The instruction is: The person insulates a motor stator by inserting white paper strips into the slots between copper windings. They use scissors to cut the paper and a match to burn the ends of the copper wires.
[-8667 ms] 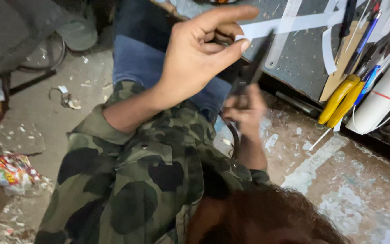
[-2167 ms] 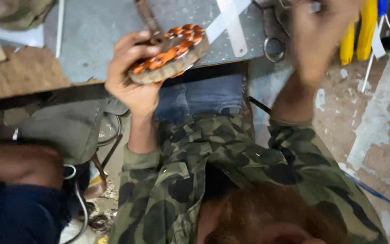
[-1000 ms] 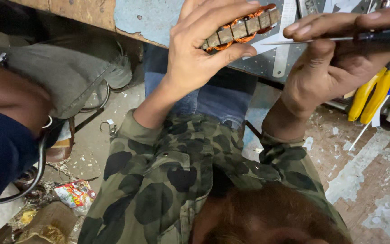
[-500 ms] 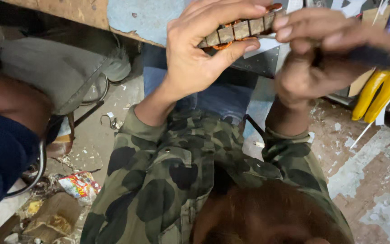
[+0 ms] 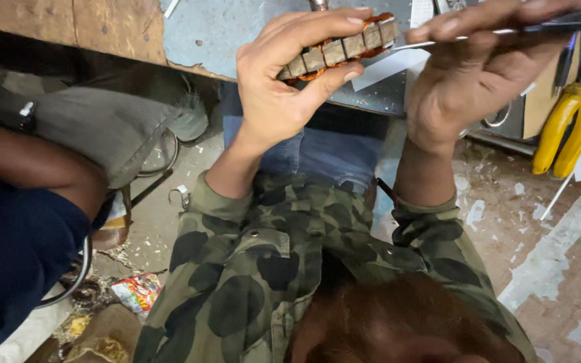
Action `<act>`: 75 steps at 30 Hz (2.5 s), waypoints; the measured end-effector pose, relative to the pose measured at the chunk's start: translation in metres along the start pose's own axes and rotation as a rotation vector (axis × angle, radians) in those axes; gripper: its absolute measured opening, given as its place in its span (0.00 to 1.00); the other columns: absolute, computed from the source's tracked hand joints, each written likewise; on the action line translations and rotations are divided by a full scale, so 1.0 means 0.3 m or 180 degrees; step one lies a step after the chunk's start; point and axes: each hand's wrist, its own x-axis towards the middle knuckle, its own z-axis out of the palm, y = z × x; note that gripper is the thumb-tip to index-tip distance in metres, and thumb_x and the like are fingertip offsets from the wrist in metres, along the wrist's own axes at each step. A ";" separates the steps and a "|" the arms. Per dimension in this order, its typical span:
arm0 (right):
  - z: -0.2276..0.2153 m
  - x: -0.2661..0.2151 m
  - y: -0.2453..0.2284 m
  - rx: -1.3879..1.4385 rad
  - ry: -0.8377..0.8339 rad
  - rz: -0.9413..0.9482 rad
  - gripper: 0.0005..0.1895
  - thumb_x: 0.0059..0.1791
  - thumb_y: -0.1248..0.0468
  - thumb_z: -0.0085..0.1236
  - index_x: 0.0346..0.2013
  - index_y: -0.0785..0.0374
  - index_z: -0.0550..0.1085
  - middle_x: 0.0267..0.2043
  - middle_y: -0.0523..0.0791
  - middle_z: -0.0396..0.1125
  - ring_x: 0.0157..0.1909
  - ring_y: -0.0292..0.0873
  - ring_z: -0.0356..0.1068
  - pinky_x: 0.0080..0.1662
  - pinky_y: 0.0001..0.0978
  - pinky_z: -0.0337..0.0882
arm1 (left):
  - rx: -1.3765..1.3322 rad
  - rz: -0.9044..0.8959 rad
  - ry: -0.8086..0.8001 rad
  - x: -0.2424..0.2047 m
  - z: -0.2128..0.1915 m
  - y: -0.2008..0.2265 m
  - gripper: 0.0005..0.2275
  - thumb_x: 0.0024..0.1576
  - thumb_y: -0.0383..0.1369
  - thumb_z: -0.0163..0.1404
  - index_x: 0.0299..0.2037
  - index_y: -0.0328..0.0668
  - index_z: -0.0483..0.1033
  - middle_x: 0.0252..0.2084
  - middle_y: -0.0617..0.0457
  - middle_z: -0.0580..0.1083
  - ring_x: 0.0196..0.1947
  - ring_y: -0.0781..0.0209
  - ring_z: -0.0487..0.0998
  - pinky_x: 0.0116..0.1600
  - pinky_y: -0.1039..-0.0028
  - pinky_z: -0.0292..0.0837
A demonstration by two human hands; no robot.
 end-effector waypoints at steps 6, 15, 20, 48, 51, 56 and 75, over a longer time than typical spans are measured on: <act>-0.018 0.011 0.008 -0.0346 -0.0511 -0.0099 0.13 0.60 0.68 0.51 0.56 0.58 0.61 0.36 0.55 0.67 0.31 0.49 0.73 0.37 0.38 0.79 | 0.0037 -0.0020 -0.0021 -0.003 -0.002 0.001 0.16 0.58 0.24 0.68 0.55 0.42 0.79 0.55 0.52 0.80 0.55 0.60 0.83 0.64 0.74 0.74; 0.108 0.079 -0.153 -0.1110 -0.1407 -0.1051 0.09 0.51 0.76 0.57 0.40 0.67 0.65 0.37 0.58 0.71 0.43 0.55 0.78 0.42 0.43 0.80 | 0.0161 -0.0053 0.0163 -0.015 0.010 -0.005 0.16 0.58 0.24 0.68 0.54 0.43 0.79 0.54 0.53 0.80 0.54 0.60 0.82 0.62 0.75 0.75; 0.091 0.051 -0.142 -0.1649 -0.1238 -0.1246 0.11 0.54 0.78 0.57 0.41 0.68 0.63 0.39 0.59 0.71 0.39 0.56 0.76 0.40 0.43 0.80 | -0.0073 -0.0130 0.0437 -0.011 0.036 -0.014 0.15 0.60 0.24 0.67 0.54 0.40 0.78 0.50 0.52 0.80 0.49 0.64 0.81 0.57 0.76 0.77; -0.252 -0.070 -0.409 -0.5215 -0.2270 0.0366 0.35 0.46 0.75 0.59 0.69 0.72 0.63 0.48 0.55 0.63 0.52 0.59 0.64 0.56 0.48 0.65 | 0.3858 0.2490 -0.0891 -0.179 -0.014 -0.173 0.17 0.68 0.39 0.51 0.67 0.54 0.74 0.74 0.55 0.63 0.79 0.52 0.51 0.81 0.48 0.27; -0.268 -0.078 -0.434 -0.5418 -0.1863 0.0477 0.37 0.44 0.75 0.61 0.69 0.68 0.65 0.46 0.54 0.64 0.48 0.56 0.66 0.54 0.46 0.67 | 0.3430 0.2487 -0.0909 -0.170 -0.003 -0.147 0.11 0.68 0.33 0.54 0.60 0.50 0.78 0.68 0.55 0.71 0.74 0.53 0.61 0.77 0.49 0.40; -0.336 -0.175 -0.466 -0.4181 -0.0653 0.0921 0.34 0.51 0.75 0.66 0.71 0.67 0.67 0.44 0.50 0.65 0.37 0.49 0.64 0.41 0.35 0.66 | 0.3117 0.2435 -0.0747 -0.174 0.020 -0.086 0.09 0.62 0.31 0.62 0.51 0.45 0.84 0.43 0.56 0.76 0.39 0.61 0.74 0.44 0.66 0.64; -0.367 -0.784 -0.160 -0.1108 -0.0909 0.2649 0.67 0.36 0.27 0.68 0.76 0.63 0.55 0.44 0.43 0.63 0.41 0.37 0.62 0.44 0.26 0.64 | -0.2144 -0.1641 0.0631 -0.218 0.233 -0.103 0.11 0.66 0.21 0.59 0.57 0.30 0.78 0.46 0.48 0.81 0.44 0.62 0.85 0.51 0.74 0.84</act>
